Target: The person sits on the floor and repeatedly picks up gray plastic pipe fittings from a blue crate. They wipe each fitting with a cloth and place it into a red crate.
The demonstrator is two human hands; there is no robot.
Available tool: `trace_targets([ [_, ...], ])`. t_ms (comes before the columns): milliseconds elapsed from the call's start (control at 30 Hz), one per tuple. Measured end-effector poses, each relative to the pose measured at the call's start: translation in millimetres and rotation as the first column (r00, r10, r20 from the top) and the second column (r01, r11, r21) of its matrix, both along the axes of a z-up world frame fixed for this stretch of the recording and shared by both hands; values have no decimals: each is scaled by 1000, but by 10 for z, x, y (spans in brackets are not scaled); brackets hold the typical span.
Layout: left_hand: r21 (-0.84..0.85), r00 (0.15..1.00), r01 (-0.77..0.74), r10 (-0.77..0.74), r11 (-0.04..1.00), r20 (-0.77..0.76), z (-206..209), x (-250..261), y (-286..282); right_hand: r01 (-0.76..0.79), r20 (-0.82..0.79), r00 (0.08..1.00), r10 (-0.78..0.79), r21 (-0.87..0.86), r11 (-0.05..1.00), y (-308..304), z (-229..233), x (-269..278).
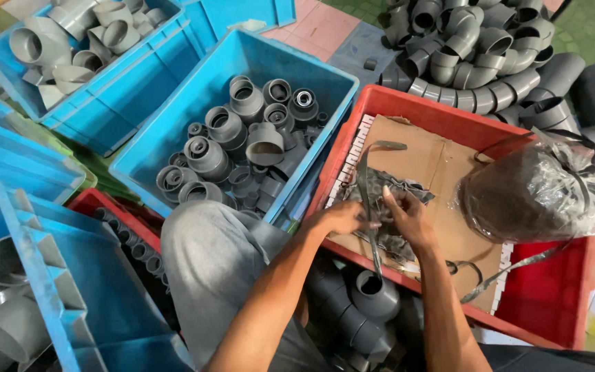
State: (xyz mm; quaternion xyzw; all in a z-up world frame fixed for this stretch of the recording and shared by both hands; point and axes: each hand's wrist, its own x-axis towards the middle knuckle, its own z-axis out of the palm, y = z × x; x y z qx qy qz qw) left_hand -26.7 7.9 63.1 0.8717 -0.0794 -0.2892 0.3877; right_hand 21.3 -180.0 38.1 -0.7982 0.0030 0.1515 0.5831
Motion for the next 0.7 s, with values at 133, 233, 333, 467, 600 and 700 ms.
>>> trace_targets([
  [133,22,994,-41,39,999,106,154,42,-6,-183,-172,968,183,16,983,-47,577,-289],
  [233,-150,950,-111,149,982,275,34,-16,8,-410,-318,844,432,135,902,-124,422,-297],
  [333,-269,913,-173,257,947,317,-156,82,19,-391,-236,876,420,159,906,-70,434,-306],
  [467,-374,906,-305,388,876,171,32,176,135,-216,-50,973,224,126,968,32,496,-249],
  [600,-210,920,-387,392,898,-17,514,-201,204,-16,-76,997,26,135,991,-41,-27,-96],
  [700,-134,929,-367,369,920,-11,459,-206,233,-115,-49,992,113,-55,992,41,-55,-30],
])
